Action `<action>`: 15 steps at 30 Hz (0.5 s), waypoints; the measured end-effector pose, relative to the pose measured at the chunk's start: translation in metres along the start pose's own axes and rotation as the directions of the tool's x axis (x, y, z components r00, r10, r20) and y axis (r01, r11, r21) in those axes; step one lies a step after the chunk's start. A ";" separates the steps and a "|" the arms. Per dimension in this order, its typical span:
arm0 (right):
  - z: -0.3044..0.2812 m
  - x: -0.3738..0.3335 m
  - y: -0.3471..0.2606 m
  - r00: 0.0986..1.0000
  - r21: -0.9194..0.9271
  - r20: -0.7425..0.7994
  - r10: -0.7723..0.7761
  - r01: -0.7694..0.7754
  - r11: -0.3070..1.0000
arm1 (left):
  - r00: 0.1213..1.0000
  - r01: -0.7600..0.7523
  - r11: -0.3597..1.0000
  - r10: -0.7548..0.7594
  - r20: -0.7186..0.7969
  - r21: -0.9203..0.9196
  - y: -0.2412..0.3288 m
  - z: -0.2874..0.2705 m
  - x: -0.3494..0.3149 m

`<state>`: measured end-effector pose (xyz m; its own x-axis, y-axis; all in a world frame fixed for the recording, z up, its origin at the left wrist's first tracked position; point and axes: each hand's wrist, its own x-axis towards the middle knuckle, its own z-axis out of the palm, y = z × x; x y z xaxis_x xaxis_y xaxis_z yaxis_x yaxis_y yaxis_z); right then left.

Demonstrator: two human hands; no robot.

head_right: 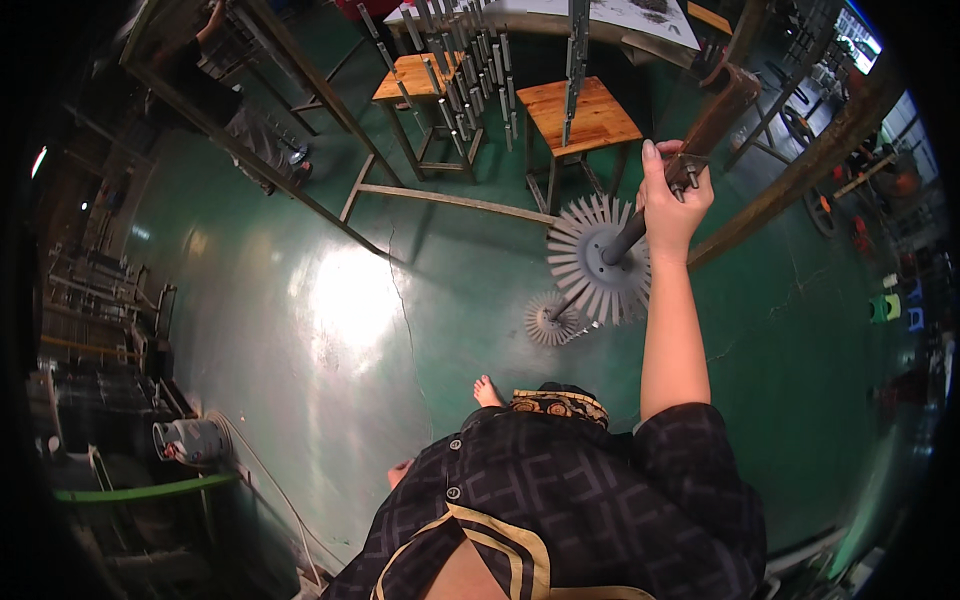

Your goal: The person picks up a fan blade assembly and walks through a workshop. They then stand at a workbench and repeatedly insert small metal pins into the slots of the fan blade assembly by hand.

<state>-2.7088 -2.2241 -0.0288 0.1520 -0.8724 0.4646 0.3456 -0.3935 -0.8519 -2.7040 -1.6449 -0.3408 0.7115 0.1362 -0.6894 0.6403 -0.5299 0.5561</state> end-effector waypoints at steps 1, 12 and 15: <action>0.012 -0.004 0.005 0.998 -0.041 -0.060 -0.026 0.023 0.999 | 0.999 -0.037 0.998 0.039 0.038 -0.050 0.001 -0.015 0.031; 0.051 -0.040 0.062 0.900 -0.232 -0.403 -0.169 0.078 0.970 | 0.575 -0.788 0.615 0.722 0.386 0.023 0.291 0.070 0.075; 0.056 -0.045 0.067 0.869 -0.398 -0.416 -0.269 0.092 0.913 | 0.258 -0.920 0.356 0.866 0.429 -0.163 0.383 0.120 -0.015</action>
<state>-2.6410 -2.1948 -0.0936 -0.3464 -0.7724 0.5323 -0.0393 -0.5550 -0.8309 -2.5038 -1.9502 -0.1732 0.6139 -0.7825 0.1040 -0.3799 -0.1773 0.9079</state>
